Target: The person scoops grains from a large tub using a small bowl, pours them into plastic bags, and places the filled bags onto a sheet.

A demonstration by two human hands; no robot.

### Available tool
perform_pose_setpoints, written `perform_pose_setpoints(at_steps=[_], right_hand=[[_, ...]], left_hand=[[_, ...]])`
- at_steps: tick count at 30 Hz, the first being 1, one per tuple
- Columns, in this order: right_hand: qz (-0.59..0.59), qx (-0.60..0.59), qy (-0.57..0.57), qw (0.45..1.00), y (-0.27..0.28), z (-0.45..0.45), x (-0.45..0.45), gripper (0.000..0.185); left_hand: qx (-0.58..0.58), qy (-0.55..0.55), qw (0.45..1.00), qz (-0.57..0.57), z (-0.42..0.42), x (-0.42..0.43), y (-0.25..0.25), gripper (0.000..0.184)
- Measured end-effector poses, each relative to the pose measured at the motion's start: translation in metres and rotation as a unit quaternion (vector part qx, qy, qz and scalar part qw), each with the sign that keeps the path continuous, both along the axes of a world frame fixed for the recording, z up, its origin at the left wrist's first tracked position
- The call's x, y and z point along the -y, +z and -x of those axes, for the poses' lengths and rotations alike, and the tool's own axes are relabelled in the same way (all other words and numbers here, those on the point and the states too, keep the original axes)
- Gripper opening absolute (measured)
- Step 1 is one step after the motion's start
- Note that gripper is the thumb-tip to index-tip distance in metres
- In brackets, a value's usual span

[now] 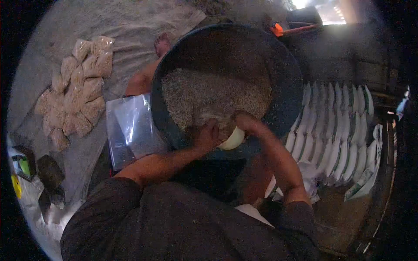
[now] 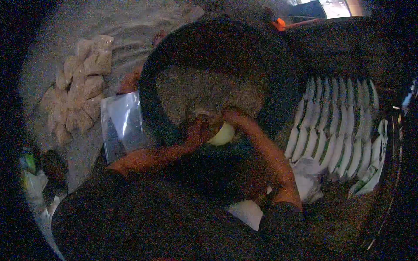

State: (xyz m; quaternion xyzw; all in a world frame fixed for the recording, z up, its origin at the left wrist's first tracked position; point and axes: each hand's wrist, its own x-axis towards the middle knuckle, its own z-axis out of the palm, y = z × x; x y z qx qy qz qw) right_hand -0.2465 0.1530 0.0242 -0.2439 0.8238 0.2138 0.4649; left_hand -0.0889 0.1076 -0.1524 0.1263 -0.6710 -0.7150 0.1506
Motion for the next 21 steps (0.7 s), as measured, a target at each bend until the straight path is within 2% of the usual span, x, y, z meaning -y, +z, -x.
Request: perform_pose_setpoints(at_steps=[1,4,6,7,8,9,11,13,16,17,19,21], right_hand=[[0.017,-0.004,-0.103,0.995,-0.001,0.009,0.010,0.036],[0.057,0.012,-0.140,0.988,-0.041,0.025,-0.008,0.038],[0.087,-0.004,-0.134,0.987,-0.096,0.046,-0.057,0.039],[0.102,-0.023,-0.127,0.986,-0.116,0.058,-0.084,0.039],[0.119,-0.015,-0.256,0.959,-0.120,0.075,-0.096,0.041],[0.110,-0.039,-0.325,0.938,-0.096,0.073,-0.086,0.040],[0.112,-0.158,-0.288,0.938,-0.059,0.038,-0.050,0.038],[0.155,-0.268,-0.202,0.929,-0.072,-0.020,-0.021,0.036],[0.225,-0.327,-0.182,0.900,-0.096,-0.053,-0.025,0.033],[0.254,-0.323,-0.193,0.891,-0.091,-0.049,-0.033,0.032],[0.337,-0.300,-0.242,0.859,-0.040,-0.054,-0.024,0.031],[0.472,-0.259,-0.304,0.786,-0.015,-0.065,-0.026,0.029]], left_hand=[[-0.014,0.046,0.996,0.070,0.010,0.009,0.002,0.027],[-0.005,-0.017,1.000,0.000,0.000,0.027,0.018,0.028],[0.021,-0.015,1.000,-0.001,0.003,0.012,-0.022,0.027],[0.034,-0.020,0.999,0.018,0.004,0.012,-0.021,0.027],[0.046,-0.026,0.998,0.037,0.005,0.013,-0.021,0.028],[0.062,-0.030,0.995,0.074,0.001,0.027,0.005,0.028],[0.090,-0.029,0.989,0.117,0.002,0.036,0.023,0.028],[0.126,-0.019,0.984,0.127,0.003,0.036,0.022,0.028],[0.006,-0.002,0.988,0.157,0.000,0.056,0.039,0.026],[0.036,-0.048,0.963,0.261,0.005,0.068,0.048,0.027],[0.107,-0.132,0.875,0.454,0.014,0.102,0.073,0.029],[0.114,-0.196,0.957,0.181,0.015,0.146,0.077,0.032]])
